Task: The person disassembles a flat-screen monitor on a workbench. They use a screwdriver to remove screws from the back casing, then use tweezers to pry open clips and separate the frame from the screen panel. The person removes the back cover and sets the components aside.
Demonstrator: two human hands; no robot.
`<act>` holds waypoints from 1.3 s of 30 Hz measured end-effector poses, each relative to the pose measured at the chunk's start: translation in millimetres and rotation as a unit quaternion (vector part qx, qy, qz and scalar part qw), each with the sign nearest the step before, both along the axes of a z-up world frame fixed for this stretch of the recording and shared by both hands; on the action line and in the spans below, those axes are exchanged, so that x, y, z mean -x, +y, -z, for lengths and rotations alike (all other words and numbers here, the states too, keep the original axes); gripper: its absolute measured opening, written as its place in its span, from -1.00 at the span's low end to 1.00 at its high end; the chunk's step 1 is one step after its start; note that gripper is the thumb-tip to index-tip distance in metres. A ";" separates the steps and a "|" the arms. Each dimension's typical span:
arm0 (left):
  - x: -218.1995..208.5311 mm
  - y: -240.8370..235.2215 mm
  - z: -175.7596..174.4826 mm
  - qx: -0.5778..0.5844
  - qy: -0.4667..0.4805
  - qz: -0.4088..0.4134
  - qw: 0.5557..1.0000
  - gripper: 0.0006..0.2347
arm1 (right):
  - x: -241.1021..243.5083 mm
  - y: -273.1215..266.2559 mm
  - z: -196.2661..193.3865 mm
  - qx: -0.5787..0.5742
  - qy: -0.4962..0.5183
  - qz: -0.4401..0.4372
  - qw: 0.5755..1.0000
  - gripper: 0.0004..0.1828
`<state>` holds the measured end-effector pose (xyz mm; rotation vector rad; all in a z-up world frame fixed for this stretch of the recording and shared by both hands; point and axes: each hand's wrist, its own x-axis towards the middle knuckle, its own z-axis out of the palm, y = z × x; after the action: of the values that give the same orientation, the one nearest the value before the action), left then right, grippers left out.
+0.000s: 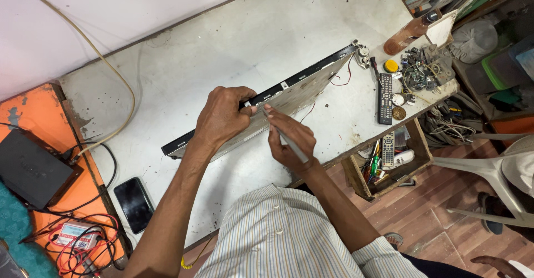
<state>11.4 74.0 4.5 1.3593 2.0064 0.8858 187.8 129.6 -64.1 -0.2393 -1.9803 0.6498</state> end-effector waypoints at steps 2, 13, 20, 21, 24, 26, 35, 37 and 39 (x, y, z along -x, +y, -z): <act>-0.4 1.0 0.4 -0.003 0.001 0.001 1.000 -0.81 | 1.1 -3.5 -0.9 0.010 -0.010 0.010 1.000 -0.77; -4.9 0.4 -9.5 0.043 -0.010 -0.003 0.999 -0.85 | 1.8 26.2 -27.6 0.509 0.007 0.007 0.861 -0.81; -7.0 -5.6 -5.9 -0.036 0.032 0.011 0.999 -0.77 | -11.3 23.1 -15.1 0.406 0.072 -0.023 0.911 -0.81; -8.2 -5.1 -6.5 -0.024 0.037 0.011 0.999 -0.74 | -14.6 28.3 -16.2 0.419 0.065 -0.019 0.905 -0.80; -12.2 -6.5 -9.7 -0.052 0.039 0.022 0.998 -0.70 | -16.0 37.3 -19.4 0.432 0.061 -0.020 0.900 -0.77; -14.2 -7.6 -10.6 -0.080 0.046 0.030 0.995 -0.71 | -14.2 39.4 -21.0 0.436 0.064 -0.024 0.898 -0.76; -14.2 -7.3 -6.6 -0.067 0.046 0.040 0.996 -0.73 | -10.2 43.4 -20.2 0.422 0.053 -0.008 0.905 -0.75; -14.4 -6.8 -6.8 -0.052 0.037 0.043 0.997 -0.73 | -11.2 44.4 -20.3 0.423 0.054 -0.005 0.904 -0.75; -14.2 -5.9 -7.8 -0.034 0.021 0.040 0.998 -0.72 | -11.8 45.4 -20.9 0.420 0.047 -0.001 0.907 -0.75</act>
<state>25.6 68.1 12.2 1.4972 1.9538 0.9026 199.5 174.9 -43.2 -0.7066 -1.4995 1.4645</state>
